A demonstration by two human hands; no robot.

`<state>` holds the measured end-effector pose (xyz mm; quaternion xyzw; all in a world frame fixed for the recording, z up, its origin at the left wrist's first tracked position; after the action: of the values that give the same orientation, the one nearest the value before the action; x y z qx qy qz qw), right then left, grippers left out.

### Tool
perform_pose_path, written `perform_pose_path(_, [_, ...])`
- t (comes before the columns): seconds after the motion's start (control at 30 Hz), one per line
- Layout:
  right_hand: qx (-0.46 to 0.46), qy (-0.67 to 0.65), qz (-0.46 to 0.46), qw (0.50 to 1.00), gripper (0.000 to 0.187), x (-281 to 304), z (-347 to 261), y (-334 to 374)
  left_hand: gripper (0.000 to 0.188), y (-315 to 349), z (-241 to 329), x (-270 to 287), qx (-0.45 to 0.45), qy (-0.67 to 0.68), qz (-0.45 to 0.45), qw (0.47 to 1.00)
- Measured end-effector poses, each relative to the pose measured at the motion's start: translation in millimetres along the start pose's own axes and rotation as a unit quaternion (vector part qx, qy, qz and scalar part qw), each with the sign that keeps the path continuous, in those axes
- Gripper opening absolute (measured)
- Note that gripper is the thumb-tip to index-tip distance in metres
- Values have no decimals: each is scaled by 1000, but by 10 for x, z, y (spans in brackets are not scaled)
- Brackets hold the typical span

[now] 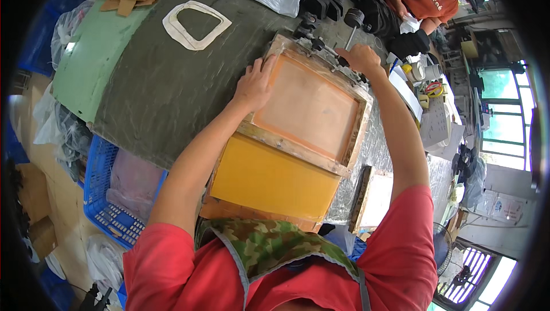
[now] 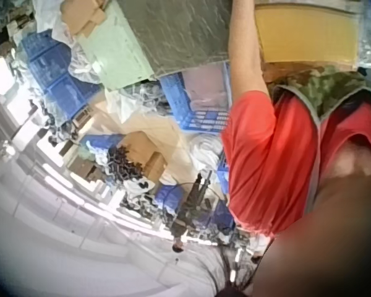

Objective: Aligning and positioning shoe components on a board for screen printing.

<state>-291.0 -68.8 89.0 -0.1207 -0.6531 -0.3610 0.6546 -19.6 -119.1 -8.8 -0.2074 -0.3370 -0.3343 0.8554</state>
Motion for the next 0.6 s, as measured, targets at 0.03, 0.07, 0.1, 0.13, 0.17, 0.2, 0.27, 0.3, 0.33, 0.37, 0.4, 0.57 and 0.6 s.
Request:
perform_pose_path(0.03, [7,-2,10,1000,46,16,14,11,72,2,3,-3,-2,-2,-1,1000])
perform_pose_path(0.07, [104,-3,26,994,47,46,-90,38,72,10,1,-8,-5,-1,-6,1000])
perform_pose_path(0.1, [182,9,44,982,48,87,-157,83,72,15,-12,-5,-1,-2,-4,1000])
perform_pose_path(0.13, [262,-47,45,963,53,115,-237,132,73,12,-13,-6,-3,-3,-1,1000])
perform_pose_path(0.17, [299,-60,52,951,53,146,-265,159,73,13,-9,-15,-6,-3,-2,1000])
perform_pose_path(0.2, [253,-50,-20,966,51,51,-216,110,73,18,-7,-17,-7,-3,0,1000])
perform_pose_path(0.27, [198,-36,-91,975,50,-68,-177,59,72,9,-2,-11,-9,2,2,1000])
perform_pose_path(0.3, [97,-25,-62,993,45,-59,-62,2,72,4,3,-13,-8,0,1,1000])
perform_pose_path(0.33, [-3,-12,-44,999,40,-63,61,-18,72,3,6,-15,-5,-8,-2,1000])
perform_pose_path(0.37, [-2,-17,-30,999,40,-69,48,-28,72,-1,-4,-12,1,-13,-9,1000])
perform_pose_path(0.4, [33,14,16,999,40,-24,2,-27,72,4,-6,9,1,-20,-3,1000])
perform_pose_path(0.57, [302,-107,74,944,49,77,-236,116,71,12,9,6,-9,9,-2,1000])
perform_pose_path(0.6, [283,-68,73,954,51,70,-214,101,71,14,9,1,-7,7,-2,1000])
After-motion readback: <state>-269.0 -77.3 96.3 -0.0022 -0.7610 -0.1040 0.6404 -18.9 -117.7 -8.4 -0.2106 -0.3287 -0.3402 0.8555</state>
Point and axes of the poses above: each hand's wrist, its own y-axis away from the middle knuckle, its own x-axis out of the back of the hand, z = x × y, the point moved 7 cm from there along -y, towards the middle knuckle, and after that the axes turned 2 degrees about x, right-handed, at the moved point
